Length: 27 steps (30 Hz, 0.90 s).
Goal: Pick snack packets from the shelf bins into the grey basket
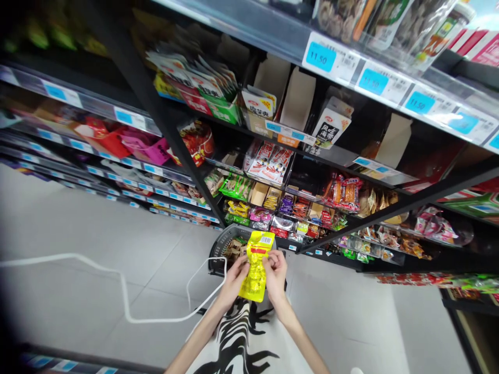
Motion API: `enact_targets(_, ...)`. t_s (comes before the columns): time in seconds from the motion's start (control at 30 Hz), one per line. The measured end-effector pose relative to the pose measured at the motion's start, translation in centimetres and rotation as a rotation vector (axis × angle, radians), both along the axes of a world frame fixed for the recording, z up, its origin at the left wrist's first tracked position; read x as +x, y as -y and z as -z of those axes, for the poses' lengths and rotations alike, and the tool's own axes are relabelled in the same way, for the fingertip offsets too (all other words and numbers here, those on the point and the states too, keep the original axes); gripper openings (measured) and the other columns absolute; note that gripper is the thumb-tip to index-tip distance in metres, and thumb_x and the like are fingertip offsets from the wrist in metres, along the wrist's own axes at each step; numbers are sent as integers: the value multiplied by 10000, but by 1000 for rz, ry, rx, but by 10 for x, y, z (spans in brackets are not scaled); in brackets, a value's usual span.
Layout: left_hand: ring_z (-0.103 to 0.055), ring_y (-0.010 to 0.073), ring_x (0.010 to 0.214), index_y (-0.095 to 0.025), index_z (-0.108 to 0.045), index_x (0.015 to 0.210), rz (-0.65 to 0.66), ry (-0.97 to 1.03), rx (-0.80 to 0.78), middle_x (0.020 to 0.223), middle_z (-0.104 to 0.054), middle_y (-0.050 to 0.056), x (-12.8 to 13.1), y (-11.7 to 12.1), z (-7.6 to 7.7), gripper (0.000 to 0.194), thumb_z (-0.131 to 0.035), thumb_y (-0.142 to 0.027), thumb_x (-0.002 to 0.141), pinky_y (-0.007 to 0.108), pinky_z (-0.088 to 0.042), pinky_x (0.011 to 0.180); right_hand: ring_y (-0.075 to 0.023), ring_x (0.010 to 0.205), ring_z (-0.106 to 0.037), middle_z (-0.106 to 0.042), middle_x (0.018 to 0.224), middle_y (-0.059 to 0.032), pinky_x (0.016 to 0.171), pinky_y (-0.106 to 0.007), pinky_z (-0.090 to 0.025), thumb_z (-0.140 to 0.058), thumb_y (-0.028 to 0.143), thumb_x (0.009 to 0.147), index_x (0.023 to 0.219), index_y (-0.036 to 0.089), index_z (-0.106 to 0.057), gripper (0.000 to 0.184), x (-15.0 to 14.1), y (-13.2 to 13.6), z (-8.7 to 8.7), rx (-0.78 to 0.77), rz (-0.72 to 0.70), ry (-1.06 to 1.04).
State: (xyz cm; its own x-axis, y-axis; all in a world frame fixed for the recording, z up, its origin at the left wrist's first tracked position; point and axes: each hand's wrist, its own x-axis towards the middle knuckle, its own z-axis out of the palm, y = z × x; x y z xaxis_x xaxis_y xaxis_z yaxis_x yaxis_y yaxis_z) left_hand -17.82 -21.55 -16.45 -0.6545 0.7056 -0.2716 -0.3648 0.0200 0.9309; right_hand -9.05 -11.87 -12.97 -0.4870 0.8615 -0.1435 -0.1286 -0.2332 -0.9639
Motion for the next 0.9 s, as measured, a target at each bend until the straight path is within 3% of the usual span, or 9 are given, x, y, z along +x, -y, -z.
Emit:
enact_targets(0.13, -649, 305, 1183, -201, -647, 1132, -31, -41, -12, 1244, -697, 132, -2, 1, 0, 555, -670, -640, 793, 457, -492, 1040, -102, 514, -412, -614, 682, 45, 513, -223, -314, -736, 371, 831, 988, 232, -516, 304, -3, -2, 6, 97, -19, 23)
enact_targets(0.33, -675, 310, 1139, -192, -664, 1171, -52, 4, 20, 1186, -736, 126, -5, 1, 3, 554, -711, -584, 781, 457, -506, 1028, -86, 509, -385, -627, 698, 38, 502, -213, -300, -708, 366, 867, 1015, 221, -500, 293, -4, 2, 2, 206, -55, 70)
enact_targets(0.5, -645, 316, 1205, -184, -684, 1205, -88, 22, 54, 1254, -720, 130, -8, 2, 5, 549, -724, -544, 792, 460, -456, 1091, -79, 493, -412, -651, 732, 44, 489, -197, -310, -718, 372, 855, 1091, 246, -436, 389, -9, 0, -2, 170, -75, 21)
enact_targets(0.73, -663, 303, 1165, -182, -690, 1185, -102, 10, 48, 1213, -736, 119, -9, 7, 7, 507, -739, -507, 799, 441, -478, 1058, -69, 485, -365, -645, 708, 56, 465, -193, -265, -823, 315, 737, 1106, 232, -533, 476, -9, -9, 1, 122, -191, 35)
enact_targets(0.9, -659, 299, 1174, -178, -687, 1187, -112, 4, 38, 1239, -726, 125, -4, 8, 7, 515, -742, -501, 790, 434, -484, 1049, -85, 541, -462, -639, 709, 48, 504, -202, -355, -877, 283, 657, 1081, 207, -619, 502, -6, -5, 7, 72, -154, 45)
